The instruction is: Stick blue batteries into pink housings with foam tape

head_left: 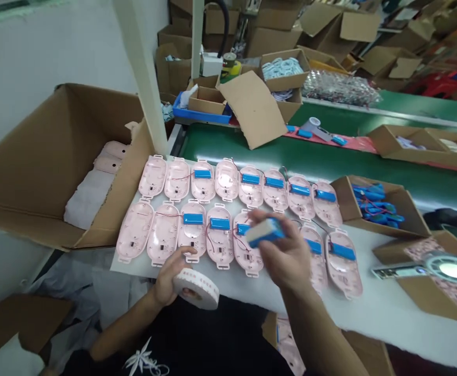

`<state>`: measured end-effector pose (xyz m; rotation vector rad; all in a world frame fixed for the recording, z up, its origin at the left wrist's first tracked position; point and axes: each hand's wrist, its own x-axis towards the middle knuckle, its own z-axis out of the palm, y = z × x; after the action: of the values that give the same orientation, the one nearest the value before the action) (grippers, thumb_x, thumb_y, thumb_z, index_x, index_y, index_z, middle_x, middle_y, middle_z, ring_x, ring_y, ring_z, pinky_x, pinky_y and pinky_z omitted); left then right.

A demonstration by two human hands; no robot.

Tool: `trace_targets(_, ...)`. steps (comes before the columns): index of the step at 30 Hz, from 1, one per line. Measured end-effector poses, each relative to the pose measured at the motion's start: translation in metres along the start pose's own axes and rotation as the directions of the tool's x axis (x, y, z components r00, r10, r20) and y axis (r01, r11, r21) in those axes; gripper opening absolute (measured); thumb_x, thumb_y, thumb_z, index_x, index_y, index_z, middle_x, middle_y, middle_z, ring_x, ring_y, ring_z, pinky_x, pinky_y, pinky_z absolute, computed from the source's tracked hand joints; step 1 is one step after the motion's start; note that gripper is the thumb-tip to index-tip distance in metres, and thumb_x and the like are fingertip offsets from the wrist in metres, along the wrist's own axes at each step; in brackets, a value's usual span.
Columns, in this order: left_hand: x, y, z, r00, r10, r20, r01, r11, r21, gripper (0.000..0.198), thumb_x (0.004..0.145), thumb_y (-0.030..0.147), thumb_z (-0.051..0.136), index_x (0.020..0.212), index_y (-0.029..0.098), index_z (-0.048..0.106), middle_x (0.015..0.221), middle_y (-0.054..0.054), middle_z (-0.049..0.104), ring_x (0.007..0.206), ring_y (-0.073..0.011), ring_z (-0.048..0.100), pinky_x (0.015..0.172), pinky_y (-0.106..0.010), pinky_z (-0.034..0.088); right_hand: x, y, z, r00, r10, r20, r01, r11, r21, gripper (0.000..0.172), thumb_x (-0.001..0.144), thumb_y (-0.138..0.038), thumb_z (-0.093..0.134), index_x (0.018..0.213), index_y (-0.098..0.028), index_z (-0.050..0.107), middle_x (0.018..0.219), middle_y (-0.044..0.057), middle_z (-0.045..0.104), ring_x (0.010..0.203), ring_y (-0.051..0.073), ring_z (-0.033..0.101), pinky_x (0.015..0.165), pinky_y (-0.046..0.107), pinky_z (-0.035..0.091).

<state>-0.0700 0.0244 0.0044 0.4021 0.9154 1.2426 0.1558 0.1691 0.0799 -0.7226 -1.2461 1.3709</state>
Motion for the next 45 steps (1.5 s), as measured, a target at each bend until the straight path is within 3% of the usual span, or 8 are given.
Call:
trace_targets(4, -0.009, 0.009, -0.024, 0.987, 0.127, -0.101, -0.131, 0.991, -0.03, 0.043, 0.092, 0.049, 0.065, 0.12, 0.017, 0.059, 0.05, 0.003, 0.059, 0.034, -0.0139, 0.045, 0.036, -0.021, 0.036, 0.029, 0.053, 0.073, 0.902, 0.159, 0.402, -0.023, 0.946, -0.323, 0.046, 0.086, -0.028, 0.086, 0.129, -0.029, 0.071, 0.13, 0.007, 0.071, 0.121, 0.024, 0.067, 0.105, 0.043, 0.056)
trace_targets(9, -0.026, 0.01, -0.043, 0.983, 0.128, -0.133, -0.139, 0.988, -0.072, 0.044, 0.09, 0.051, 0.067, 0.117, 0.017, 0.062, 0.051, 0.002, 0.06, 0.034, -0.0138, 0.046, 0.036, -0.021, 0.035, 0.037, 0.114, 0.142, 0.682, 0.357, 0.638, 0.086, 0.827, -0.555, 0.055, 0.083, -0.023, 0.088, 0.135, -0.021, 0.069, 0.129, 0.01, 0.073, 0.114, 0.025, 0.071, 0.104, 0.041, 0.056)
trace_targets(15, -0.03, 0.014, -0.055, 0.984, 0.079, -0.162, -0.093, 0.992, -0.081, 0.052, 0.086, 0.054, 0.071, 0.119, 0.017, 0.059, 0.052, 0.003, 0.059, 0.036, -0.0137, 0.047, 0.036, -0.021, 0.036, 0.053, 0.129, 0.165, 0.674, 0.417, 0.61, 0.385, 0.506, -0.771, 0.053, 0.093, -0.022, 0.08, 0.142, -0.02, 0.063, 0.139, 0.013, 0.069, 0.125, 0.03, 0.068, 0.107, 0.044, 0.055)
trace_targets(21, -0.026, 0.015, -0.062, 0.991, 0.066, -0.115, -0.075, 0.995, -0.071, 0.053, 0.087, 0.056, 0.07, 0.122, 0.017, 0.059, 0.054, 0.003, 0.059, 0.037, -0.0143, 0.048, 0.036, -0.021, 0.036, 0.045, 0.122, 0.176, 0.558, 0.508, 0.656, 0.637, 0.245, -0.731, 0.043, 0.104, -0.022, 0.065, 0.145, -0.017, 0.058, 0.15, 0.014, 0.061, 0.128, 0.029, 0.067, 0.104, 0.04, 0.058)
trace_targets(28, -0.025, 0.017, -0.064, 0.996, 0.069, -0.054, -0.071, 0.996, -0.053, 0.052, 0.089, 0.056, 0.068, 0.122, 0.017, 0.057, 0.053, 0.004, 0.059, 0.037, -0.0138, 0.048, 0.037, -0.021, 0.037, 0.035, 0.104, 0.197, 0.571, 0.619, 0.539, 0.677, 0.017, -0.736, 0.026, 0.107, -0.013, 0.049, 0.128, -0.012, 0.063, 0.13, 0.018, 0.069, 0.11, 0.028, 0.072, 0.084, 0.036, 0.064)
trace_targets(40, -0.028, 0.025, -0.053, 0.996, 0.056, -0.075, -0.063, 0.993, -0.096, 0.047, 0.088, 0.055, 0.072, 0.117, 0.019, 0.063, 0.055, 0.003, 0.059, 0.037, -0.012, 0.047, 0.037, -0.019, 0.037, 0.008, 0.135, 0.176, 0.606, 0.485, 0.631, 0.647, 0.16, -0.745, 0.048, 0.105, -0.007, 0.043, 0.153, -0.009, 0.05, 0.156, 0.026, 0.051, 0.143, 0.036, 0.053, 0.095, 0.048, 0.066)
trace_targets(43, -0.026, 0.027, -0.047, 0.999, 0.04, 0.013, -0.039, 0.992, -0.116, 0.042, 0.092, 0.052, 0.069, 0.118, 0.02, 0.065, 0.053, 0.004, 0.055, 0.035, -0.0117, 0.045, 0.036, -0.02, 0.036, 0.011, 0.137, 0.177, 0.637, 0.425, 0.643, 0.644, 0.166, -0.747, 0.045, 0.107, -0.013, 0.044, 0.152, -0.008, 0.05, 0.156, 0.026, 0.051, 0.143, 0.034, 0.053, 0.098, 0.045, 0.064)
trace_targets(45, -0.029, 0.029, -0.042, 0.995, 0.078, 0.059, -0.069, 0.987, -0.144, 0.04, 0.091, 0.054, 0.068, 0.114, 0.022, 0.069, 0.052, 0.003, 0.054, 0.035, -0.0123, 0.044, 0.038, -0.022, 0.036, 0.017, 0.125, 0.174, 0.614, 0.385, 0.688, 0.643, 0.262, -0.72, 0.039, 0.107, -0.012, 0.048, 0.145, -0.007, 0.056, 0.154, 0.024, 0.054, 0.143, 0.031, 0.054, 0.108, 0.045, 0.058)
